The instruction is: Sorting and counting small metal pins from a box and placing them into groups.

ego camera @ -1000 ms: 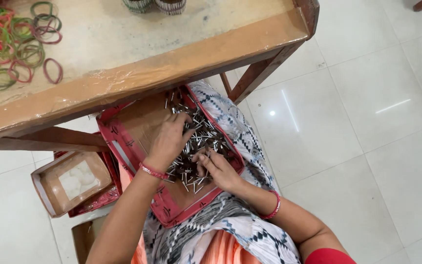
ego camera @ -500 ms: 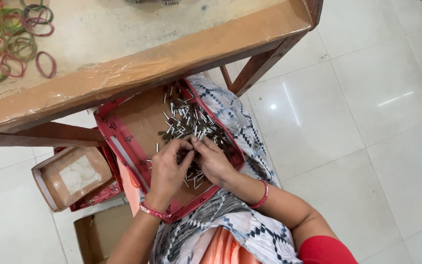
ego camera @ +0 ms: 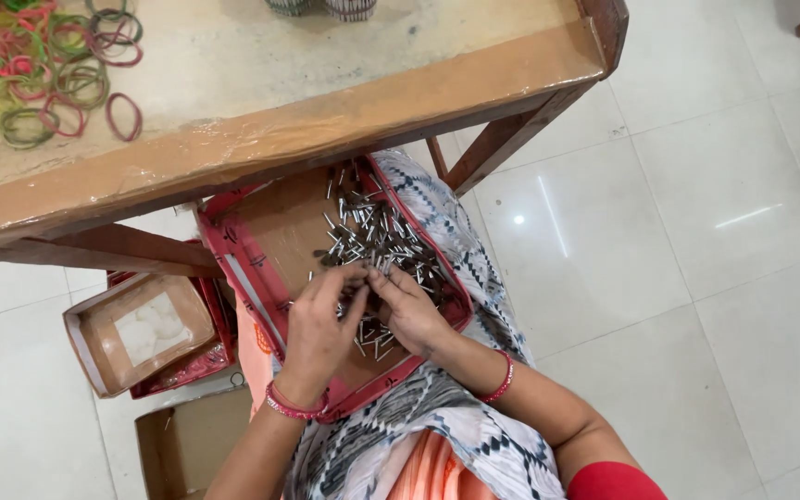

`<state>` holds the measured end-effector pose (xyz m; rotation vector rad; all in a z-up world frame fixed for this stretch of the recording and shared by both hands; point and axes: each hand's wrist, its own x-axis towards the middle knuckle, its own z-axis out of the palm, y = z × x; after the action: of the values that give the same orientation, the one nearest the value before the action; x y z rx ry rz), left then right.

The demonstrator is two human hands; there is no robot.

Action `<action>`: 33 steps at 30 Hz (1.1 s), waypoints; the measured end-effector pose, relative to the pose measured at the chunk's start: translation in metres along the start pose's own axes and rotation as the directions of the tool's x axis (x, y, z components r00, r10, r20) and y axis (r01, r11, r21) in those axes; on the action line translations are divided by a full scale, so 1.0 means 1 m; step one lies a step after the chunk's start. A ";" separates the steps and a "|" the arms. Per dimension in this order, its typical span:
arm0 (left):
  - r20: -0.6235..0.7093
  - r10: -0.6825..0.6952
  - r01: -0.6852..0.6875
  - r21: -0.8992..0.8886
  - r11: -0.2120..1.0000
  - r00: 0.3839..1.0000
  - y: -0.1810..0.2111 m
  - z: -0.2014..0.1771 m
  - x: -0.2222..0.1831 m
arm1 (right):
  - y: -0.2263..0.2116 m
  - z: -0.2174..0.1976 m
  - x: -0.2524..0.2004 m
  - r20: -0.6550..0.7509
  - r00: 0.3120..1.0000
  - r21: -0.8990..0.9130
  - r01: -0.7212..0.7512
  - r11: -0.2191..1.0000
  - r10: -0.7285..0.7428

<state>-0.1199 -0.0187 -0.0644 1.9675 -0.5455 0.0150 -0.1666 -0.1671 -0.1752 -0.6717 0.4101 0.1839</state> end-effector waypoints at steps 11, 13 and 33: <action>0.296 0.023 -0.008 -0.050 0.999 0.955 -0.005 -0.024 0.033 | -0.010 0.001 -0.012 0.305 0.949 -0.666 0.157 0.730 0.074; 0.379 -0.135 0.164 -0.045 0.985 0.916 -0.003 -0.023 0.035 | -0.009 -0.001 -0.013 0.282 0.956 -0.668 0.138 0.732 0.077; 0.296 0.286 -0.351 0.197 0.915 0.911 -0.064 -0.046 0.008 | -0.015 -0.015 -0.011 0.003 0.996 -0.290 -0.083 0.953 0.088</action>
<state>-0.0779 0.0401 -0.0968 2.1120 -1.0853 0.0306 -0.1772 -0.1886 -0.1728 -0.9409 0.4008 0.3360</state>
